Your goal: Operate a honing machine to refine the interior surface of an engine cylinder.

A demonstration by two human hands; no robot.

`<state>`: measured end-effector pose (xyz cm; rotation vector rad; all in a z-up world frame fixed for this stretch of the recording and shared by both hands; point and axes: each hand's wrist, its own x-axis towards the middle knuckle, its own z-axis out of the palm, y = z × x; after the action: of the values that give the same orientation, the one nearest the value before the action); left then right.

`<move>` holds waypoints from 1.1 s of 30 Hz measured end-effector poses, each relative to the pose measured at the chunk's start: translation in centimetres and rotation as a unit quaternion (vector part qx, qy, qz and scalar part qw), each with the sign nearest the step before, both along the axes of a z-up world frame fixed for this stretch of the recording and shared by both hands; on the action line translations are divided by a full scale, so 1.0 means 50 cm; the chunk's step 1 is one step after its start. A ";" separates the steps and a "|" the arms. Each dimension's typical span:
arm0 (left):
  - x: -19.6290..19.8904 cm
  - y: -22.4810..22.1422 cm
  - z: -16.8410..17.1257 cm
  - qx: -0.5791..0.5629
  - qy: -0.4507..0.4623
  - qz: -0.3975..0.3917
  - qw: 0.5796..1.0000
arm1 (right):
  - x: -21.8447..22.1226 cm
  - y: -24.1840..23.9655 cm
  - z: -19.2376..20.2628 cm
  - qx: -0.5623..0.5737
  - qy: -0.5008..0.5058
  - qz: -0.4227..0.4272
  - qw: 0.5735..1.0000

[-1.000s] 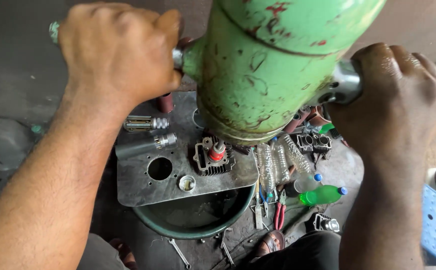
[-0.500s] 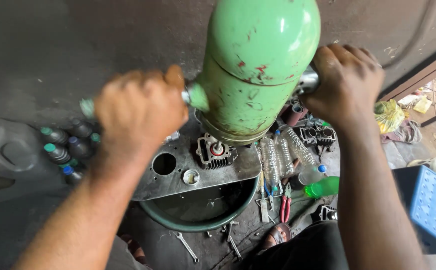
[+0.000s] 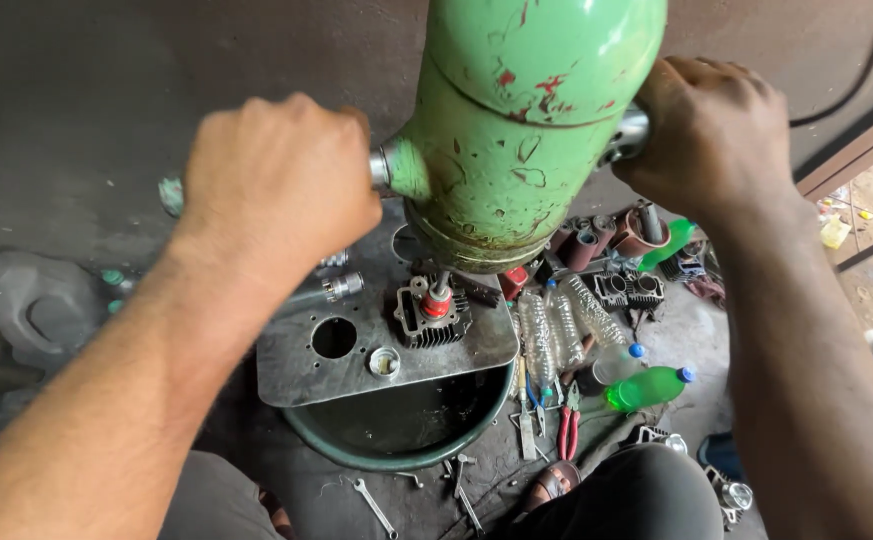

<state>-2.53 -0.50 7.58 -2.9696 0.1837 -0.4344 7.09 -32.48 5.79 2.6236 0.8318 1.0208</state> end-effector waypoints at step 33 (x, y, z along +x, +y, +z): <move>0.001 -0.027 -0.147 -0.032 -0.134 -0.028 0.990 | 0.109 -0.005 -0.110 0.017 0.058 0.033 0.998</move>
<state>-2.49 -1.87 0.23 -2.9336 0.2290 -0.8537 12.54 -32.73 0.27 2.7236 0.9404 0.9135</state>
